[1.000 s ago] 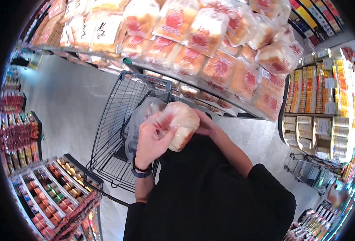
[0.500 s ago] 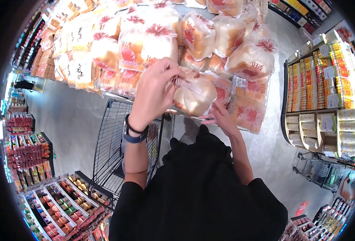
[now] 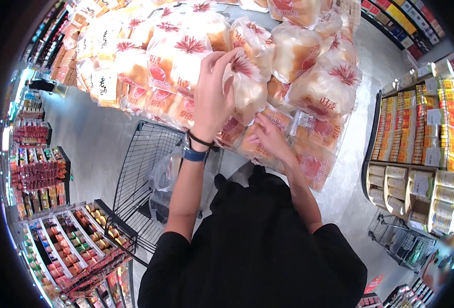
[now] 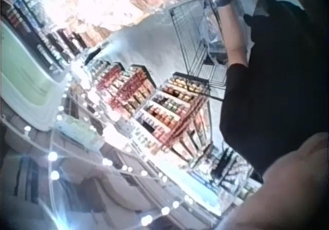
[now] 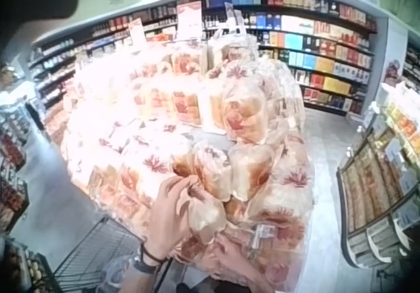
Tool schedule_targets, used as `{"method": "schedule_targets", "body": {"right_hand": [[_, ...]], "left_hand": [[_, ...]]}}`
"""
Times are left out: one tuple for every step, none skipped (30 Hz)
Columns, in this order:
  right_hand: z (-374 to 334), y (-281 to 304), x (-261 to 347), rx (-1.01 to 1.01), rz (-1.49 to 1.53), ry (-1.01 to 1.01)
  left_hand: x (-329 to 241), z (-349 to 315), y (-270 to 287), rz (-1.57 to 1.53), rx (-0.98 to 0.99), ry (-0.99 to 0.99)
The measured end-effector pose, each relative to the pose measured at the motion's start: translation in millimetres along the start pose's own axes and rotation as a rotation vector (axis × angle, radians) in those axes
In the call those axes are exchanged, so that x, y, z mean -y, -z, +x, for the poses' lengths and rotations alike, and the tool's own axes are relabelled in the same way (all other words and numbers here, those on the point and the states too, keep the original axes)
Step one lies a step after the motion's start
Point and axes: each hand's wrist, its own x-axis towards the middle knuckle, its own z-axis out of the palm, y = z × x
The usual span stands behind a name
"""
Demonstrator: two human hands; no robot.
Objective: Selecting and placing packages of bread into a shopping cart at a supermarket.
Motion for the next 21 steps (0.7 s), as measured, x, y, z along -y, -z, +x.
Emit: {"method": "schedule_targets", "body": {"right_hand": [[4.1, 2.1, -1.5, 0.005, 0.002, -0.006], [5.8, 4.3, -3.1, -0.009, 0.02, -0.01], [6.4, 6.6, -4.9, -0.025, 0.038, -0.014], [6.5, 9.4, -7.3, -0.021, 0.038, -0.02], [6.0, 11.4, -9.6, -0.038, 0.062, 0.011], [4.9, 14.4, -11.5, -0.058, 0.085, 0.043], [3.6, 16.6, -10.5, -0.051, 0.083, 0.034], [0.9, 19.3, -4.3, -0.069, 0.067, -0.014], [-0.8, 21.4, -0.4, -0.088, 0.05, -0.062], [-1.7, 24.0, 0.4, -0.084, 0.043, -0.068], [-1.7, 25.9, 1.6, -0.114, 0.036, -0.037], [-1.6, 26.5, 2.7, -0.143, 0.029, -0.005], [-2.5, 23.9, 2.8, -0.131, 0.021, -0.011], [-5.1, 19.7, 2.6, -0.171, 0.017, 0.035], [-7.4, 15.0, 2.5, -0.208, 0.015, 0.082], [-8.5, 13.5, -1.6, -0.187, 0.006, 0.077], [-9.5, 14.1, -6.9, -0.194, -0.095, 0.135], [-11.1, 14.3, -11.6, -0.195, -0.193, 0.196], [-16.7, 9.7, -7.8, -0.159, -0.194, 0.19], [-24.7, 0.7, 3.6, -0.125, -0.254, 0.083], [-32.2, -5.6, 9.5, -0.101, -0.319, -0.022]], "left_hand": [[2.4, -7.8, -9.3, -0.008, -0.117, -0.015], [4.4, -18.5, -16.3, -0.015, -0.234, -0.029], [7.5, -33.7, -21.3, -0.015, -0.206, -0.001], [8.9, -48.1, -28.3, -0.014, -0.206, 0.006], [8.9, -62.1, -35.5, -0.003, -0.218, 0.048], [7.3, -74.3, -41.6, 0.005, -0.23, 0.088], [6.6, -86.2, -44.9, -0.03, -0.206, 0.137], [6.9, -95.6, -48.4, -0.027, -0.21, 0.147], [8.2, -104.4, -52.3, -0.012, -0.203, 0.181], [9.4, -110.6, -56.7, 0.0, -0.195, 0.212], [10.8, -114.9, -60.1, -0.014, -0.209, 0.221], [12.6, -117.3, -62.6, -0.015, -0.216, 0.229], [14.7, -118.7, -63.3, -0.053, -0.245, 0.225], [16.5, -120.2, -61.8, -0.088, -0.276, 0.221], [17.9, -122.4, -57.2, 0.005, -0.257, 0.222], [22.3, -128.0, -53.8, 0.013, -0.272, 0.237], [27.5, -135.1, -49.9, -0.056, -0.256, 0.212], [32.1, -141.8, -42.8, -0.121, -0.243, 0.188], [35.7, -151.9, -33.1, -0.115, -0.25, 0.214], [47.0, -166.8, -21.9, -0.081, -0.275, 0.24], [62.7, -185.3, -12.8, -0.065, -0.275, 0.242]]}}
